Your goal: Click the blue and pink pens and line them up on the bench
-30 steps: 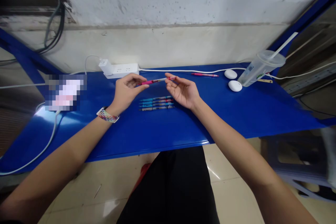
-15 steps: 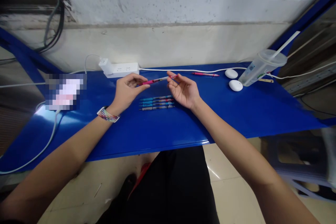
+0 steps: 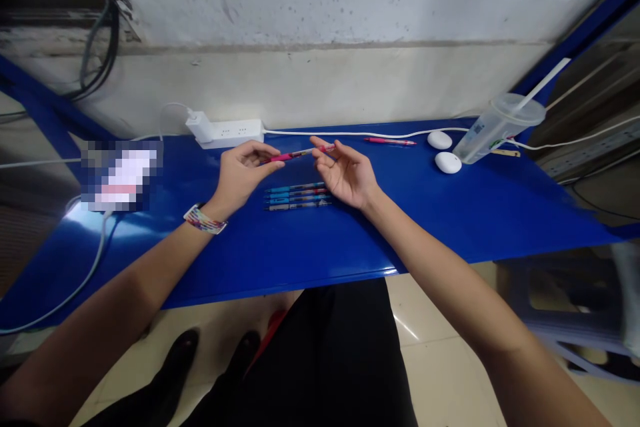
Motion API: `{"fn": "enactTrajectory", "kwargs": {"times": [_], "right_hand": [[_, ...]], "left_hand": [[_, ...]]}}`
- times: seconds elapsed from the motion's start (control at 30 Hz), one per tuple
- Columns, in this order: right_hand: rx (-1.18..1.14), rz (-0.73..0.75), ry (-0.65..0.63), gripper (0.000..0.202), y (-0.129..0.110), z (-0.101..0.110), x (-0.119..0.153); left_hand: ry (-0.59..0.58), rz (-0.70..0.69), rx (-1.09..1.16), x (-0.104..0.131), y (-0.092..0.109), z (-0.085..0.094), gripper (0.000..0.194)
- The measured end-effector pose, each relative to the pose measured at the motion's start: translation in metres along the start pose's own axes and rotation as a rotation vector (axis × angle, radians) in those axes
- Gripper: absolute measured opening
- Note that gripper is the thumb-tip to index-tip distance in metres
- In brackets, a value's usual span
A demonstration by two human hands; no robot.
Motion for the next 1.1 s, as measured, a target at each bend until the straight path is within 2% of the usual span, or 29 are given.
{"fn": "enactTrajectory", "kwargs": {"times": [0.13,0.23,0.43,0.67,0.83,1.0,1.1], "right_hand": [[0.014,0.038,0.034,0.034,0.004,0.006,-0.006],[-0.015,0.066,0.006,0.028,0.002,0.004,-0.004],[-0.007,0.024,-0.037,0.04,-0.005,-0.003,0.005],[-0.165,-0.029,0.068,0.021,0.006,0.003,-0.003],[-0.074,0.012,0.071,0.032,0.0,-0.003,0.001],[-0.012,0.007,-0.001,0.043,-0.004,-0.008,0.005],[-0.07,0.01,0.01,0.038,-0.001,-0.007,0.003]], "left_hand": [[0.009,0.011,0.011,0.0,-0.001,0.0,0.021],[0.008,0.022,0.028,0.0,-0.003,0.0,0.021],[0.005,0.029,0.041,0.0,-0.006,-0.001,0.024],[0.015,0.039,0.02,-0.001,-0.006,0.002,0.025],[0.008,0.042,0.037,0.0,-0.007,0.001,0.024],[0.004,0.032,-0.005,0.001,-0.005,-0.001,0.021],[-0.005,0.036,-0.027,0.001,-0.004,-0.002,0.023]]}}
Point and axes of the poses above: each hand's wrist, its own x-axis away from the middle knuckle, its own z-axis out of the back of the hand, y = z × x, the point moved 6 cm from there along -x, towards the middle knuckle, and after that the axes turned 3 degrees about z, right-handed, at the moved point
